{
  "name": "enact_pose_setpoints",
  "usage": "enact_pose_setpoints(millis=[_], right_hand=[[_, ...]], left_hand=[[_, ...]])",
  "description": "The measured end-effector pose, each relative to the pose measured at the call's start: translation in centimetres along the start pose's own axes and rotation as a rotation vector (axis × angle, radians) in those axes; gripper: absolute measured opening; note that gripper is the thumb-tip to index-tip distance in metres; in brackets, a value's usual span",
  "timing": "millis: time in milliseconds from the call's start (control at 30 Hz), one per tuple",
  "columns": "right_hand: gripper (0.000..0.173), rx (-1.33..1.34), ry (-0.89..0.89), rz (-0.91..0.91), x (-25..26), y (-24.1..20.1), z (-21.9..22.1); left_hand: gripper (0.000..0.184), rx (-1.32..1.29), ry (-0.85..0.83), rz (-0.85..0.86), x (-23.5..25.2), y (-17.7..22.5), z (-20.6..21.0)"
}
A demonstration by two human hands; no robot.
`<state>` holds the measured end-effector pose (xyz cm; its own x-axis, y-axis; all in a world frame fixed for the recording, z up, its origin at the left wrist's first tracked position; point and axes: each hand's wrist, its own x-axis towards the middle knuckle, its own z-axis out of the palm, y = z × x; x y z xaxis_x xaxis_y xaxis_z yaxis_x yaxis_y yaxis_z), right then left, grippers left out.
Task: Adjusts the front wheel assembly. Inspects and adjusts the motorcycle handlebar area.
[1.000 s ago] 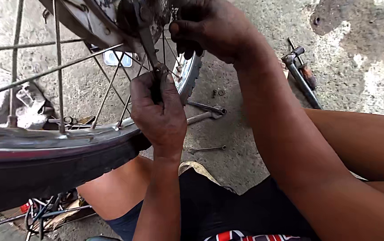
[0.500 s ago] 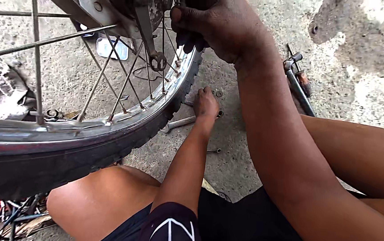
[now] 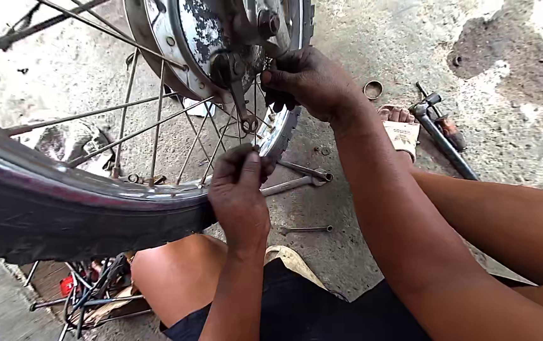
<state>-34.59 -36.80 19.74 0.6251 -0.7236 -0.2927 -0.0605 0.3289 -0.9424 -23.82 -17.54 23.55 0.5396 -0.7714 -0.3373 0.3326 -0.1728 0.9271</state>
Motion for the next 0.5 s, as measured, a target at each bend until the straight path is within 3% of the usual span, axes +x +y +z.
enact_pose_setpoints(millis=[133, 267, 500], right_hand=[[0.02, 0.021, 0.001, 0.003, 0.0, 0.1, 0.1], [0.02, 0.037, -0.002, -0.001, 0.0, 0.3, 0.2], [0.02, 0.068, 0.011, -0.007, -0.1, 0.3, 0.4]], left_hand=[[0.015, -0.084, 0.215, 0.03, 1.8, 0.8, 1.4], [0.016, -0.14, 0.213, 0.018, 2.6, 0.3, 2.0], [0.014, -0.073, 0.174, 0.139, 2.8, 0.0, 1.5]])
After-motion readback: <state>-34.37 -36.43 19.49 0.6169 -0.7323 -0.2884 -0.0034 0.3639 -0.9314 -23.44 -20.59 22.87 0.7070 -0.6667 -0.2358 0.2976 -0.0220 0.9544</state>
